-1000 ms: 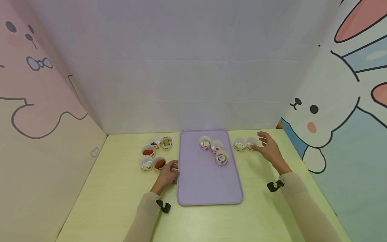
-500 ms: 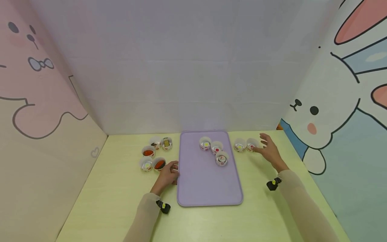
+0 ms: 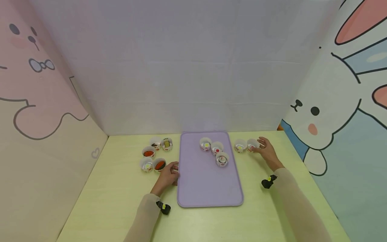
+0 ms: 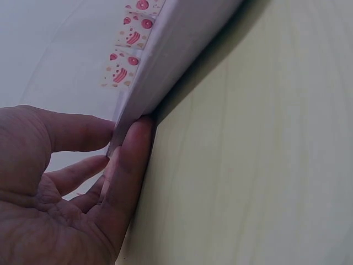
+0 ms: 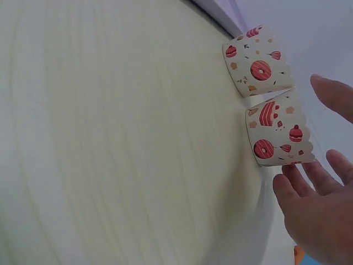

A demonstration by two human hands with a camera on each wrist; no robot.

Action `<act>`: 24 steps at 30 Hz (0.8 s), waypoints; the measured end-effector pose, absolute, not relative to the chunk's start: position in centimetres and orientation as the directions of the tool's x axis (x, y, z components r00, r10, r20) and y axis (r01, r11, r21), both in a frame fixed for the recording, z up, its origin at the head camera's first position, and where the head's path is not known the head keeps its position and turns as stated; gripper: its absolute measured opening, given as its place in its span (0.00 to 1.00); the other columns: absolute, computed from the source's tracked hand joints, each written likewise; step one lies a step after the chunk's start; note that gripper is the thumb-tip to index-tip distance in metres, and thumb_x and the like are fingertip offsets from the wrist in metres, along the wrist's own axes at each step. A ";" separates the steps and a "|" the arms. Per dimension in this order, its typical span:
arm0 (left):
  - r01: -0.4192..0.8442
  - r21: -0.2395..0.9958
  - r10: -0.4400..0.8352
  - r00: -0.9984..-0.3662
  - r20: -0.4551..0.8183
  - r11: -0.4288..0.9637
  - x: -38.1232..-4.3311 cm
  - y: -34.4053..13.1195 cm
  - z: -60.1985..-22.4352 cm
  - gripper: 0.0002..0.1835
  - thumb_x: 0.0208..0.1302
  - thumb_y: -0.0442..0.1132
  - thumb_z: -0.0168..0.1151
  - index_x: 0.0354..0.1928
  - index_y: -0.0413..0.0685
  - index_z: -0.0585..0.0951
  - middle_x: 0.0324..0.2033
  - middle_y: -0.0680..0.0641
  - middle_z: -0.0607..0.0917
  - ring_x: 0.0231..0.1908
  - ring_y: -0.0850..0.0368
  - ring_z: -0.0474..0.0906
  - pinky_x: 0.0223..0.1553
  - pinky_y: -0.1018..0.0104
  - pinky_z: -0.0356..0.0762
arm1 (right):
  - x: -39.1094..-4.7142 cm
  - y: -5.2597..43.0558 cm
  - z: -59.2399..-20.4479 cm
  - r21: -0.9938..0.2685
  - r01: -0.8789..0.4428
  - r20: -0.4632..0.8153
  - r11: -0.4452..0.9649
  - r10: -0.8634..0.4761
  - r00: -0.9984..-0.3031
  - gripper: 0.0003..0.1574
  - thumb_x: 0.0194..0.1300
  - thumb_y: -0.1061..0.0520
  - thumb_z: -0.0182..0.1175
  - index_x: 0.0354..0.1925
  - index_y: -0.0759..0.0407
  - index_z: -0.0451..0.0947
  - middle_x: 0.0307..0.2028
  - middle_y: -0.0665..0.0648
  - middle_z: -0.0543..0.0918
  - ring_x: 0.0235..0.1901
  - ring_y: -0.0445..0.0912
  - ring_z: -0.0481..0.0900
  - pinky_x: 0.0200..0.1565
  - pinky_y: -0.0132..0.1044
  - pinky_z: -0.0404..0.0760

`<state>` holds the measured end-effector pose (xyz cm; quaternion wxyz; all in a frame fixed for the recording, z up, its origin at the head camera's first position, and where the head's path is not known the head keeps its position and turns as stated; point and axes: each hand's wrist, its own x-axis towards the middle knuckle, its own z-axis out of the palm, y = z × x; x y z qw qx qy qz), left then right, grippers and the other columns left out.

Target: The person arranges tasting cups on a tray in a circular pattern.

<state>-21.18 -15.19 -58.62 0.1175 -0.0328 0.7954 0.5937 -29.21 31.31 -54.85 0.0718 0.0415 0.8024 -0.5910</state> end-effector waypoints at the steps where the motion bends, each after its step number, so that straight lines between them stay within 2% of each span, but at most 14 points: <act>1: -0.190 0.938 0.089 -0.971 -0.224 0.292 -21.2 -15.2 -58.7 0.30 0.58 0.25 0.58 0.65 0.40 0.72 0.47 0.40 0.78 0.38 0.57 0.79 0.22 0.59 0.84 | -29.3 31.3 -55.0 -0.947 0.155 -0.166 0.283 -0.017 -0.986 0.56 0.68 0.57 0.61 0.78 0.60 0.35 0.77 0.68 0.44 0.75 0.66 0.44 0.73 0.61 0.54; 9: -0.199 0.930 0.085 -0.968 -0.235 0.308 -21.3 -15.2 -58.8 0.30 0.58 0.26 0.59 0.66 0.41 0.72 0.48 0.40 0.78 0.38 0.56 0.79 0.22 0.59 0.85 | -29.8 31.1 -55.9 -0.950 0.180 -0.189 0.256 -0.007 -0.982 0.56 0.67 0.59 0.62 0.78 0.59 0.37 0.77 0.69 0.43 0.74 0.65 0.50 0.73 0.57 0.59; 16: -0.187 0.930 0.089 -0.970 -0.225 0.315 -21.2 -15.2 -58.6 0.30 0.58 0.25 0.59 0.66 0.40 0.71 0.48 0.39 0.78 0.38 0.56 0.79 0.22 0.60 0.85 | -29.9 31.0 -56.2 -0.939 0.163 -0.167 0.304 0.013 -0.986 0.54 0.66 0.56 0.64 0.77 0.62 0.43 0.76 0.69 0.50 0.70 0.63 0.56 0.70 0.56 0.62; 18: -0.184 0.933 0.089 -0.971 -0.221 0.309 -21.2 -15.2 -58.6 0.30 0.59 0.25 0.59 0.66 0.39 0.71 0.48 0.39 0.78 0.39 0.56 0.79 0.22 0.59 0.85 | -29.9 30.8 -56.2 -0.937 0.153 -0.154 0.314 0.022 -0.988 0.53 0.65 0.56 0.64 0.76 0.62 0.45 0.74 0.69 0.54 0.69 0.62 0.59 0.66 0.51 0.67; 21: -0.184 0.934 0.091 -0.971 -0.222 0.307 -21.2 -15.1 -58.4 0.30 0.59 0.25 0.59 0.66 0.39 0.70 0.48 0.38 0.78 0.39 0.55 0.79 0.22 0.58 0.85 | -29.9 30.6 -56.3 -0.929 0.143 -0.137 0.342 0.040 -0.990 0.50 0.65 0.56 0.64 0.75 0.63 0.49 0.71 0.69 0.61 0.65 0.59 0.64 0.56 0.31 0.71; 24: -0.194 0.932 0.089 -0.969 -0.231 0.305 -21.2 -15.1 -58.4 0.30 0.59 0.25 0.59 0.66 0.40 0.71 0.48 0.39 0.78 0.39 0.56 0.79 0.23 0.57 0.85 | -30.0 30.5 -56.7 -0.912 0.135 -0.123 0.388 0.057 -0.991 0.47 0.65 0.57 0.65 0.74 0.64 0.53 0.69 0.69 0.65 0.63 0.58 0.66 0.54 0.29 0.71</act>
